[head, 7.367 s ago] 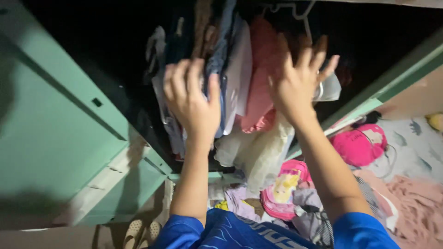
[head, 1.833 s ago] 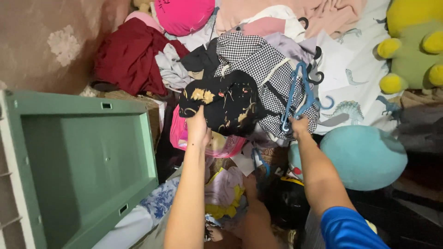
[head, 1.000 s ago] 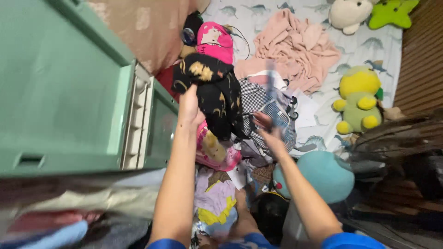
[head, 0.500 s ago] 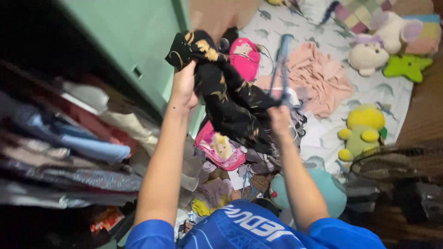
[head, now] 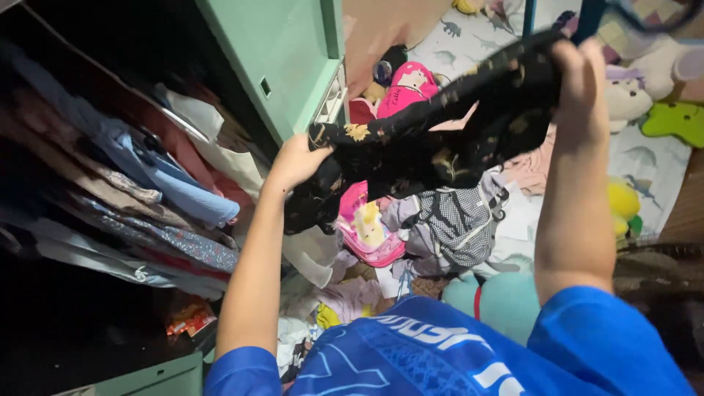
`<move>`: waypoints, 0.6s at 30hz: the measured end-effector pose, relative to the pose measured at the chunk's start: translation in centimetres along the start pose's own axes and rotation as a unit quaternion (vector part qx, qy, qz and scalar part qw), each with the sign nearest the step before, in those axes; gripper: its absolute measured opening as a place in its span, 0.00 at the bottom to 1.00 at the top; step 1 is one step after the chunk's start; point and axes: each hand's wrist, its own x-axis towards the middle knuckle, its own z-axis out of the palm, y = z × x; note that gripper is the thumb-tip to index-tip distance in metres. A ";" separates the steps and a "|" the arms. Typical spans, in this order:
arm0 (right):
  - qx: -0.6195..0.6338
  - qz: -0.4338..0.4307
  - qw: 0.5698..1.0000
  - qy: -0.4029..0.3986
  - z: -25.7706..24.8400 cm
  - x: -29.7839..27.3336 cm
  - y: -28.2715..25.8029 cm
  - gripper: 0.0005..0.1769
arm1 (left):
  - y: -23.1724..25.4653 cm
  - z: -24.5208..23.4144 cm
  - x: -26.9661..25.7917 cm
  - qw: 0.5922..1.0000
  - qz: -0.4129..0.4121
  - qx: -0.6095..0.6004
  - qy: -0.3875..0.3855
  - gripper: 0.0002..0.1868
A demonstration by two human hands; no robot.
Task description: The person puts various clothing items onto plastic hangers by hand and hangs them inside a wardrobe.
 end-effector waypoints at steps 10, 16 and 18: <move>-0.193 0.177 0.959 -0.111 6.4 6.3 -0.9 0.14 | 5.5 6.6 4.9 0.943 0.220 -0.238 -0.077 0.43; -0.237 0.116 0.926 -0.268 12.1 2.6 -0.7 0.13 | 7.4 15.0 10.8 0.952 0.191 -0.209 -0.115 0.26; -0.238 0.065 0.929 -0.275 11.2 1.9 -0.8 0.13 | 6.6 16.6 12.5 0.959 0.154 -0.218 -0.092 0.18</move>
